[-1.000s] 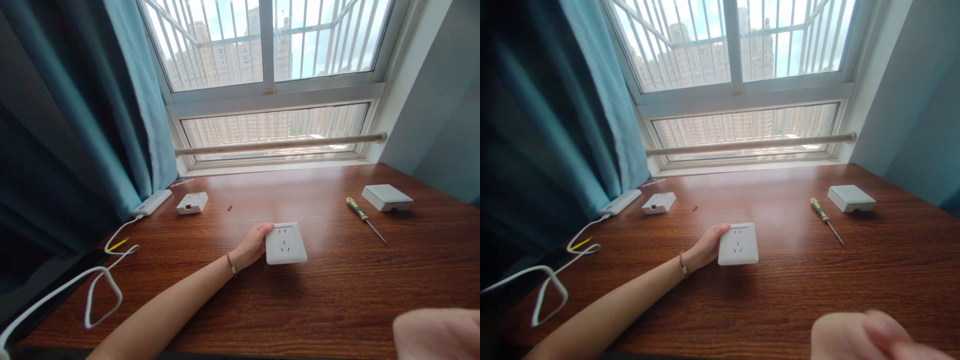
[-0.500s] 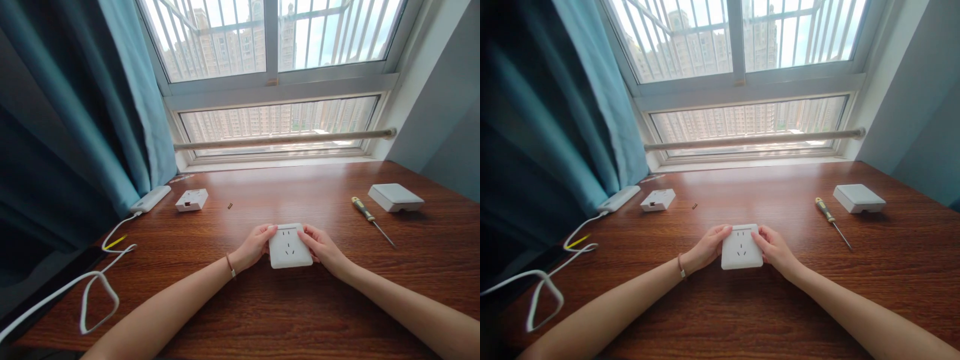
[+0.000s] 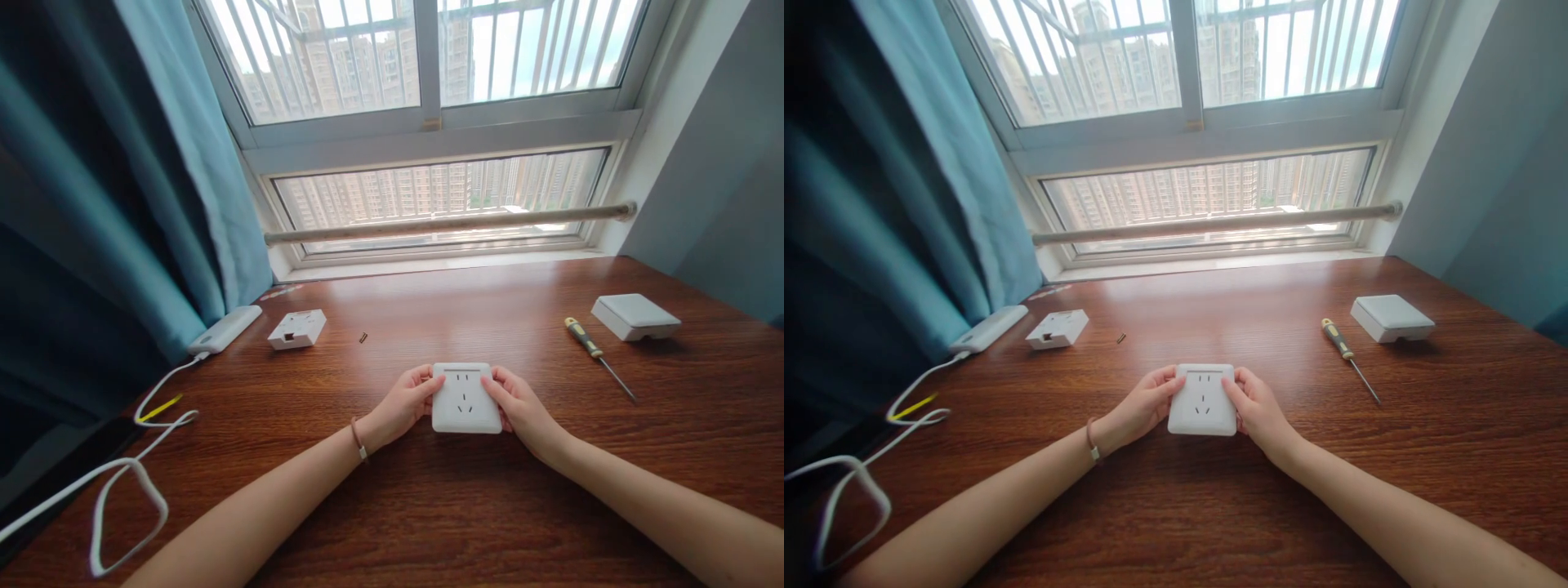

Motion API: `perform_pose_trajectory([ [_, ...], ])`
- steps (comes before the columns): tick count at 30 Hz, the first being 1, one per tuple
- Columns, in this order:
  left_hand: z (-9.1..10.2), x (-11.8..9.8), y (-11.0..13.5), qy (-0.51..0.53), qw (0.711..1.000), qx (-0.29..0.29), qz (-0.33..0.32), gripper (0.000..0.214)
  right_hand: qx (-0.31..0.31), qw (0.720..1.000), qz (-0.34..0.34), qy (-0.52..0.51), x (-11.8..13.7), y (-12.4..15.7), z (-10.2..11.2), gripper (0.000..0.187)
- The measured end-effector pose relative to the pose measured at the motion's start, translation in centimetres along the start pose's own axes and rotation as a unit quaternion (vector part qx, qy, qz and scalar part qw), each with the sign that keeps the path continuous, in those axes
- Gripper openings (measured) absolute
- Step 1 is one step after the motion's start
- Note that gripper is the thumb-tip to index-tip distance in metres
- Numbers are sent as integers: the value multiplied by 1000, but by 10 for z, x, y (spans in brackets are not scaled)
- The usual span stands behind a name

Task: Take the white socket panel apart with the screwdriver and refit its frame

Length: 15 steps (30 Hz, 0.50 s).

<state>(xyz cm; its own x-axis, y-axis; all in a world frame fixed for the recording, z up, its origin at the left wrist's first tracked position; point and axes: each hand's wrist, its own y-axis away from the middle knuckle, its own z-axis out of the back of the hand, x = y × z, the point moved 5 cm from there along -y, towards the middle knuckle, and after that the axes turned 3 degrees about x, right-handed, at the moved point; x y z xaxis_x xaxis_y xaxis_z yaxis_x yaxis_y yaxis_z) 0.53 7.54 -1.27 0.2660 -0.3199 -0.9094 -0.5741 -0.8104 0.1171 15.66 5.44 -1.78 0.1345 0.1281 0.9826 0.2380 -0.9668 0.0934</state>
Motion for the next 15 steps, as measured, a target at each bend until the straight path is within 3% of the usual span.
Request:
perform_pose_trajectory([
  [15,0,3,1,-21,999,-22,-12,28,53,998,24,29,-1,-3,-2,29],
])
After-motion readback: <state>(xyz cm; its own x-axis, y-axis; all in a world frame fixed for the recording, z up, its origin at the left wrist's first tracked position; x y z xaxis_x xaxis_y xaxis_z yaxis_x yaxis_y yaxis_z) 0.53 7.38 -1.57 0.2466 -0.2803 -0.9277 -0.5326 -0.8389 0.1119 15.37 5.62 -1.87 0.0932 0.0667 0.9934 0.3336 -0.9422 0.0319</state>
